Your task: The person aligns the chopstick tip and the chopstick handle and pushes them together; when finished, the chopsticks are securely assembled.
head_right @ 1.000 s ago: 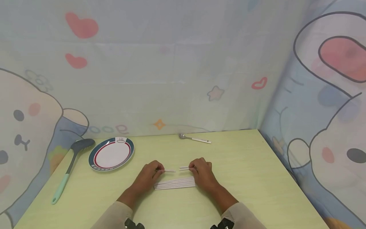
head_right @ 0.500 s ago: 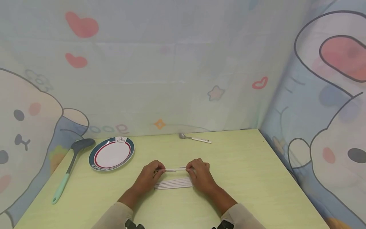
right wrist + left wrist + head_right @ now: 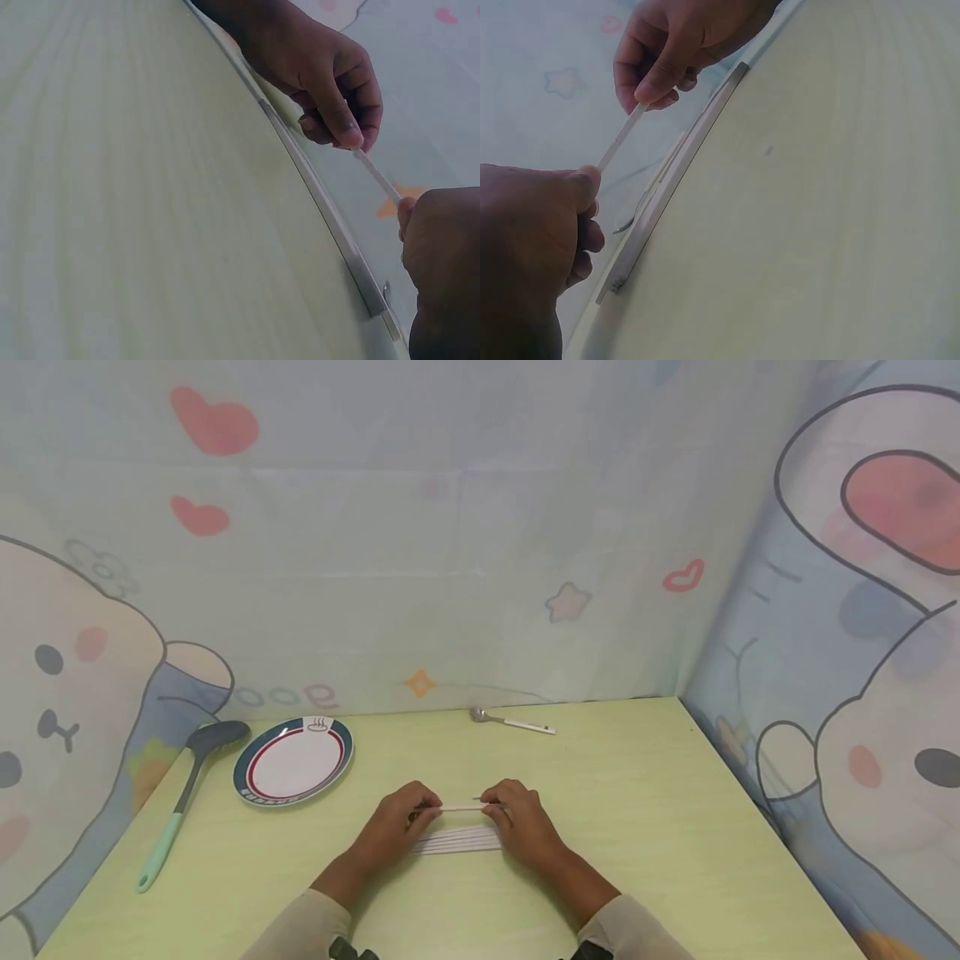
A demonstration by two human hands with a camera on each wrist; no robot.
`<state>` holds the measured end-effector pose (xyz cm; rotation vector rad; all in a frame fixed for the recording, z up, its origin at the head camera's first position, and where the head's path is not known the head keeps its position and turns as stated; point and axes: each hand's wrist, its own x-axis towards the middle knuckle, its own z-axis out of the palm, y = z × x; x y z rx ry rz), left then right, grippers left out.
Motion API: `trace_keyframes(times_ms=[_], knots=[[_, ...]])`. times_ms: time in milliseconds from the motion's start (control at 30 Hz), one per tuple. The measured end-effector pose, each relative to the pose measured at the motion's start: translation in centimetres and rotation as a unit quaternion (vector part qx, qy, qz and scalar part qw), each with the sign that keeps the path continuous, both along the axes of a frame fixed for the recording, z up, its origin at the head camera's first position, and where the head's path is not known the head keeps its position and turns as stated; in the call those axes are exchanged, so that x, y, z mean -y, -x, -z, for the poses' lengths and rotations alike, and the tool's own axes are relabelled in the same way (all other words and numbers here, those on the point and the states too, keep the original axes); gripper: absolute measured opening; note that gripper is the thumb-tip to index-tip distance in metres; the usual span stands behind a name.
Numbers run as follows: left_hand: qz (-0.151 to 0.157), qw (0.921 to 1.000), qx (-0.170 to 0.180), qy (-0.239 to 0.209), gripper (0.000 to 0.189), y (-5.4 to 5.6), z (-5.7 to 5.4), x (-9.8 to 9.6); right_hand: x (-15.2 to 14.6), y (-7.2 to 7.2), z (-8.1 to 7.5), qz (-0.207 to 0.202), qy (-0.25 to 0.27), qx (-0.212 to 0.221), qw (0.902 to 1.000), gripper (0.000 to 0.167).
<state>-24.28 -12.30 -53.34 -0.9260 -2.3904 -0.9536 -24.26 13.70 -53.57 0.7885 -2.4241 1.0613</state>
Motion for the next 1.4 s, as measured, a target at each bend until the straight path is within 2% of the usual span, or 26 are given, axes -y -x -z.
trace_keyframes(times_ms=[167, 267, 367, 533, 600, 667, 767, 900, 1067, 1200, 1400], knots=[[-0.013, 0.9960, -0.052, 0.071, 0.012, -0.5, -0.5, -0.6, 0.1, -0.2, 0.0, -0.035, -0.015, 0.000, 0.9993, 0.009], [-0.031, 0.9926, -0.062, 0.100, 0.012, -0.8, -0.8, -0.9, 0.1, -0.3, -0.1, -0.040, -0.014, -0.002, 0.9991, 0.005], [-0.033, 0.9926, -0.068, 0.094, 0.011, -1.1, -1.1, -1.2, 0.2, -0.4, -0.2, -0.043, -0.001, -0.017, 0.9989, 0.004], [-0.028, 0.9914, -0.113, 0.060, 0.006, -1.2, -1.4, -1.9, 0.5, -0.5, -0.6, -0.058, 0.042, -0.041, 0.9966, 0.007], [-0.030, 0.9911, -0.117, 0.055, 0.005, -1.3, -1.5, -2.0, 0.5, -0.4, -0.8, -0.065, 0.049, -0.042, 0.9958, 0.006], [-0.037, 0.9925, -0.100, 0.059, 0.005, -1.4, -1.6, -2.0, 0.5, -0.3, -0.9, -0.068, 0.043, -0.037, 0.9961, 0.006], [-0.051, 0.9948, -0.047, 0.075, 0.007, -1.4, -1.8, -1.8, 0.1, 0.1, -0.9, -0.068, 0.026, -0.020, 0.9972, 0.006], [-0.065, 0.9945, 0.007, 0.082, 0.013, -1.0, -1.1, -1.1, -1.0, 0.9, -0.4, -0.038, -0.003, 0.019, 0.9991, 0.009], [-0.062, 0.9953, 0.004, 0.075, 0.015, -0.4, -0.2, -0.1, -2.4, 1.6, 0.3, -0.006, -0.027, 0.016, 0.9995, 0.008], [-0.052, 0.9956, -0.007, 0.078, 0.011, -0.3, -0.2, 0.3, -3.0, 1.8, 0.8, -0.016, -0.022, 0.020, 0.9994, 0.008], [-0.017, 0.9965, 0.006, 0.081, 0.009, -0.1, 0.1, 0.8, -3.1, 1.7, 1.1, -0.038, -0.026, 0.035, 0.9983, 0.009]])
